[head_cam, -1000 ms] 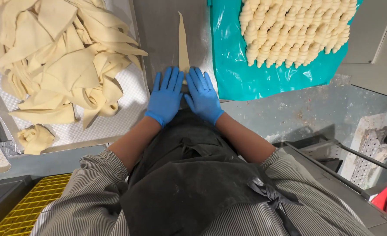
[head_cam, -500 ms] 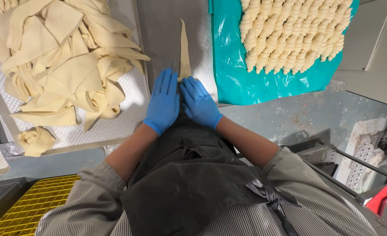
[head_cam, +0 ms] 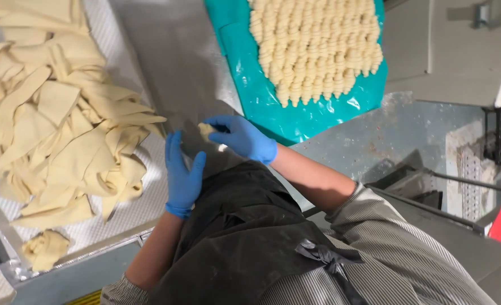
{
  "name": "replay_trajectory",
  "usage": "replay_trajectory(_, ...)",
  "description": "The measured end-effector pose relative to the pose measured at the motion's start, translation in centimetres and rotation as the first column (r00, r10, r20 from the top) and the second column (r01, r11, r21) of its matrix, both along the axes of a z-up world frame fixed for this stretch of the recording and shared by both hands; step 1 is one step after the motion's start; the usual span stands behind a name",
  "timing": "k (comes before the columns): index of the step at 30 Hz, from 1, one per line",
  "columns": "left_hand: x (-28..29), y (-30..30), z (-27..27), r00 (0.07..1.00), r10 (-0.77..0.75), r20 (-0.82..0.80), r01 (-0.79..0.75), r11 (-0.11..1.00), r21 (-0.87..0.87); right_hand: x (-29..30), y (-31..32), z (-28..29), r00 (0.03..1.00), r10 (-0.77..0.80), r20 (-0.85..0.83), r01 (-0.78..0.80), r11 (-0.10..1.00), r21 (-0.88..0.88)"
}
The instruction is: Rolling dough triangles into croissant shapes in a bakery kitchen.
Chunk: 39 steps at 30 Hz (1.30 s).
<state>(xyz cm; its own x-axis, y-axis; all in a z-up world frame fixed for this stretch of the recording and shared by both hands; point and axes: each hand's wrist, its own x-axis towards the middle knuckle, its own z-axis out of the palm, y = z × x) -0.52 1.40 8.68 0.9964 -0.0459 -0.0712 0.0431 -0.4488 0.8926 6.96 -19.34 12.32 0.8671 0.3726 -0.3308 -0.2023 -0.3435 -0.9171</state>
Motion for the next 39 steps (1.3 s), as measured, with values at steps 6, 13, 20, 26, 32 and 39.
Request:
replay_trajectory(6,-0.1,0.3,1.3,0.774,-0.311,-0.551,-0.24,0.662,-0.71,-4.0,-3.7,6.7,0.859,-0.061,-0.509,0.326,0.831,0.451)
replay_trajectory(13,1.9,-4.1,12.5,0.755,-0.35,-0.555,-0.057,0.808,-0.587,-7.9,-10.1,9.6,0.793,-0.156,-0.589,0.525,0.667,0.53)
replay_trajectory(20,2.7,-10.1,13.9,0.727,-0.414,-0.548,0.058,0.832,-0.552,-9.2,-17.5,11.1,0.778,-0.128,-0.616,0.546,0.623,0.56)
replay_trajectory(26,2.5,-17.9,15.1,0.752,-0.464,-0.469,0.123,0.797,-0.591,-10.7,-23.9,8.9,0.81,-0.068,-0.583,0.53,0.513,0.676)
replay_trajectory(32,1.4,-22.2,15.4,0.781,-0.35,-0.518,0.012,0.837,-0.547,-10.8,-29.5,7.6,0.82,-0.061,-0.569,0.506,0.541,0.672)
replay_trajectory(39,0.9,-25.6,13.8,0.859,-0.254,-0.445,-0.078,0.793,-0.604,-10.2,-32.0,7.6,0.823,-0.02,-0.567,0.488,0.536,0.689)
